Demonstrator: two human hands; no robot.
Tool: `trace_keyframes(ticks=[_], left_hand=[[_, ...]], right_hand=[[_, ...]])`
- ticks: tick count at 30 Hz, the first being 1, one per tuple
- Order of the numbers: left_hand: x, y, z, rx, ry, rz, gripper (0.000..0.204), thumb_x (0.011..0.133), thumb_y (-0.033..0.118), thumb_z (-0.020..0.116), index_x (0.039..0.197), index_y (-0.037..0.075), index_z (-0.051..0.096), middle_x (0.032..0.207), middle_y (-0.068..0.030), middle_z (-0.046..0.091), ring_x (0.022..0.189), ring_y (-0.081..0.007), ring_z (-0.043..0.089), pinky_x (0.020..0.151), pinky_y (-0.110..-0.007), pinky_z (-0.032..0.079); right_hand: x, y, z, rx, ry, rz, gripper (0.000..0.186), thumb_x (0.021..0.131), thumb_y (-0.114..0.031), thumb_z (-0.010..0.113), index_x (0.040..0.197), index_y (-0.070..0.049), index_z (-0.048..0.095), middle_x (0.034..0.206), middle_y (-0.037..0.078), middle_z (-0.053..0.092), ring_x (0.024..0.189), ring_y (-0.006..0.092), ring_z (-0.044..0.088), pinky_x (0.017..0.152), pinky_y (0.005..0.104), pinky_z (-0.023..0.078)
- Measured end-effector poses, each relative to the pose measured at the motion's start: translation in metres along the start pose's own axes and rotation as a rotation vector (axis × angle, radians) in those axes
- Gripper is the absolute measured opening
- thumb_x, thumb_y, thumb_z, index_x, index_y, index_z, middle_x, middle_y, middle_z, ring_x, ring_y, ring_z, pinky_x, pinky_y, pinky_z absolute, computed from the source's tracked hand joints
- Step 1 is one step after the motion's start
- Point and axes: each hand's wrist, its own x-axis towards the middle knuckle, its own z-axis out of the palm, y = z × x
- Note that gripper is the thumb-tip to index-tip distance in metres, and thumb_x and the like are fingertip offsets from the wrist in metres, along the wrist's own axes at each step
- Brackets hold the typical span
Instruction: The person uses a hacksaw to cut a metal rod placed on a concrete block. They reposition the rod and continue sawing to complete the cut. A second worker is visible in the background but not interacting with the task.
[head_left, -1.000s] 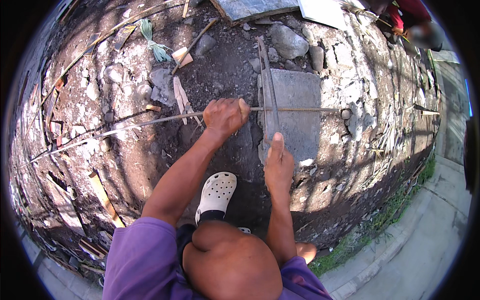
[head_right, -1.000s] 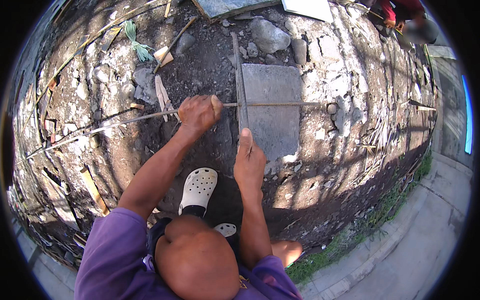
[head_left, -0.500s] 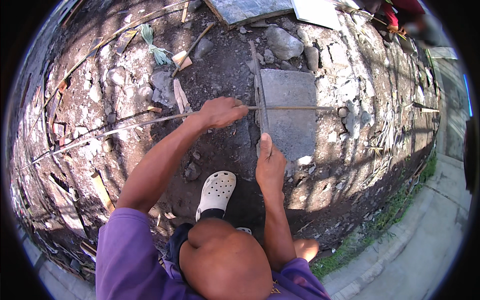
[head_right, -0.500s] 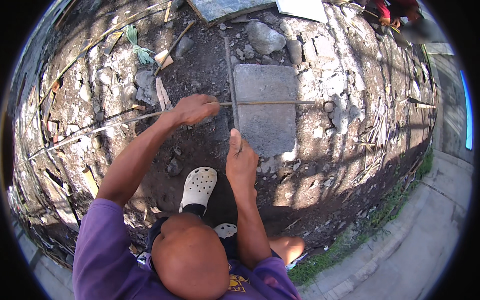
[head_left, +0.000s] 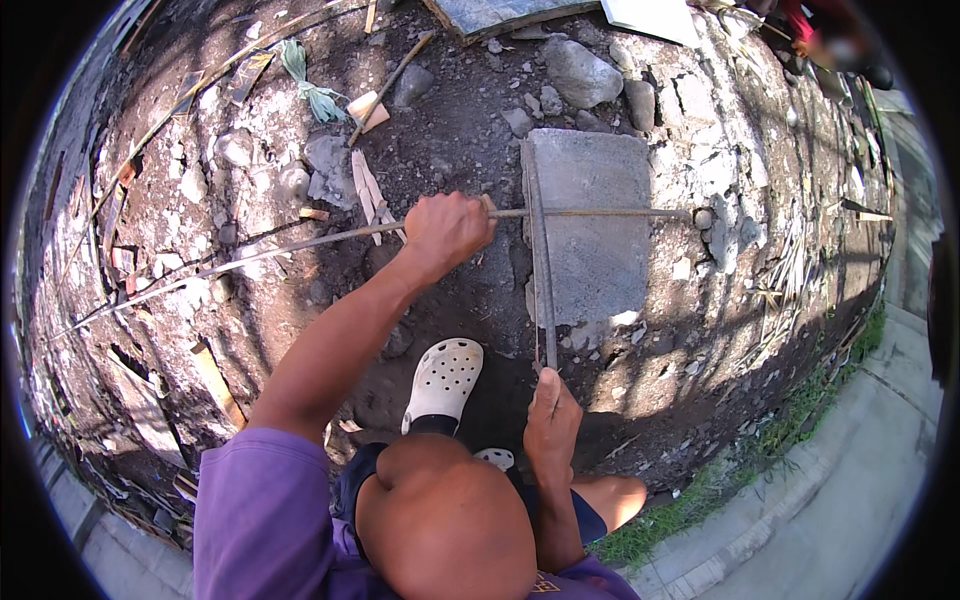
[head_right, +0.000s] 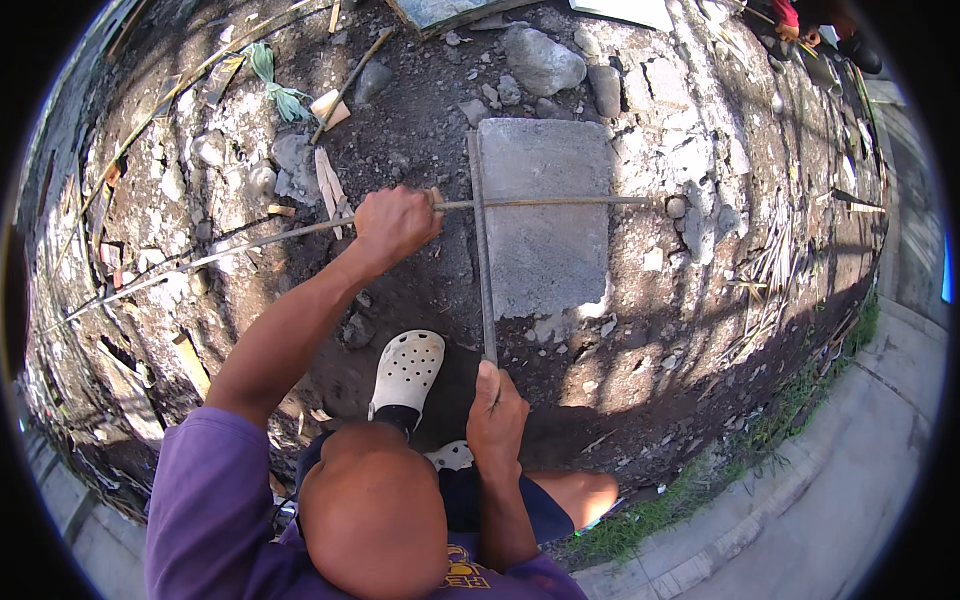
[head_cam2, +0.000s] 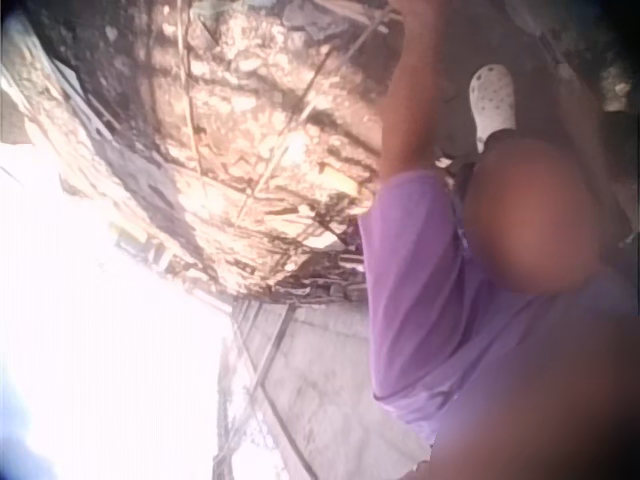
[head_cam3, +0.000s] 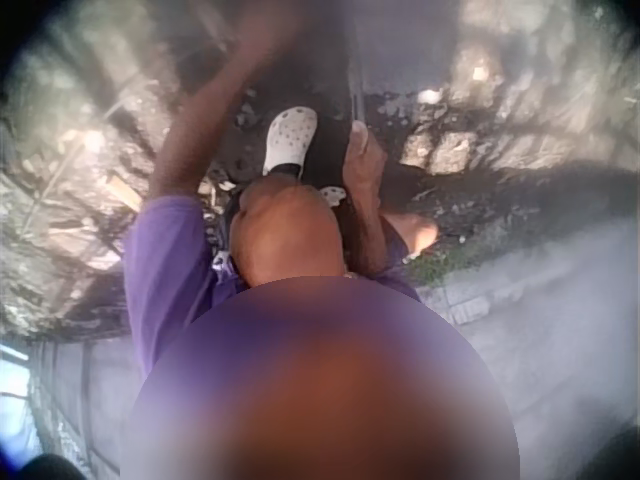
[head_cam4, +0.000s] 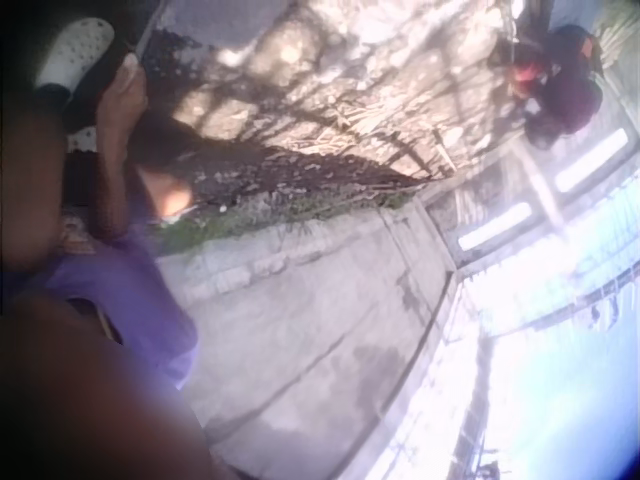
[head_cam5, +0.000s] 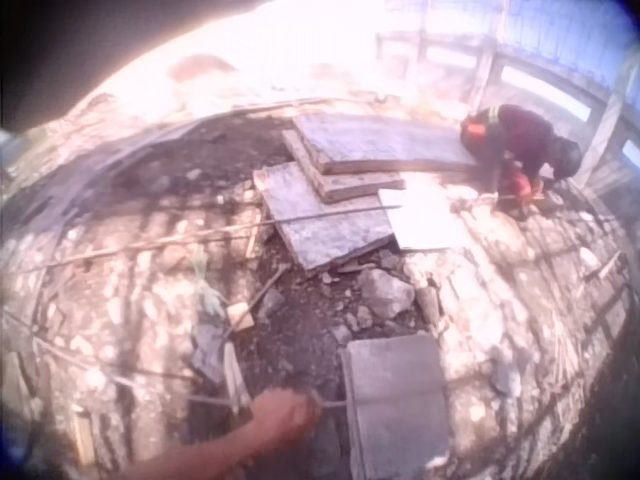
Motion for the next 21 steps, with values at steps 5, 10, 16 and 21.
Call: trace_keyframes(ticks=[5,10,16,21], left_hand=[[-0.003,0.000,0.016,0.012,0.019,-0.057,0.034,0.091,0.039,0.067,0.084,0.008,0.079,0.078,-0.0180,0.076,0.074,-0.0384,0.076,0.069,-0.050,0.062],[0.004,0.001,0.007,0.040,0.061,-0.019,0.033,0.092,0.038,0.065,0.084,0.009,0.078,0.079,-0.0177,0.076,0.074,-0.0372,0.077,0.071,-0.049,0.062],[0.005,-0.006,0.028,0.029,0.167,0.003,0.027,0.086,0.037,0.072,0.084,0.011,0.078,0.080,-0.0150,0.076,0.072,-0.0356,0.075,0.070,-0.048,0.060],[0.003,-0.003,0.028,0.057,0.236,-0.015,0.030,0.085,0.040,0.073,0.081,0.012,0.079,0.079,-0.0131,0.077,0.073,-0.0341,0.077,0.072,-0.045,0.061]], right_hand=[[0.032,-0.012,0.007,-0.049,0.025,-0.125,0.059,0.112,-0.045,0.047,0.091,0.008,0.065,0.074,0.032,0.058,0.070,0.0543,0.050,0.067,0.0537,0.045],[0.088,-0.039,0.026,-0.037,0.083,-0.251,0.063,0.112,-0.047,0.045,0.090,0.008,0.064,0.075,0.033,0.058,0.073,0.0568,0.050,0.068,0.0544,0.044],[-0.026,0.007,-0.015,-0.010,0.003,0.116,0.053,0.111,-0.041,0.051,0.090,0.006,0.065,0.067,0.028,0.054,0.058,0.0399,0.051,0.062,0.0516,0.044],[0.069,-0.022,0.023,-0.105,0.129,-0.284,0.049,0.110,-0.042,0.055,0.096,0.003,0.070,0.074,0.029,0.066,0.067,0.0355,0.070,0.064,0.0507,0.048]])
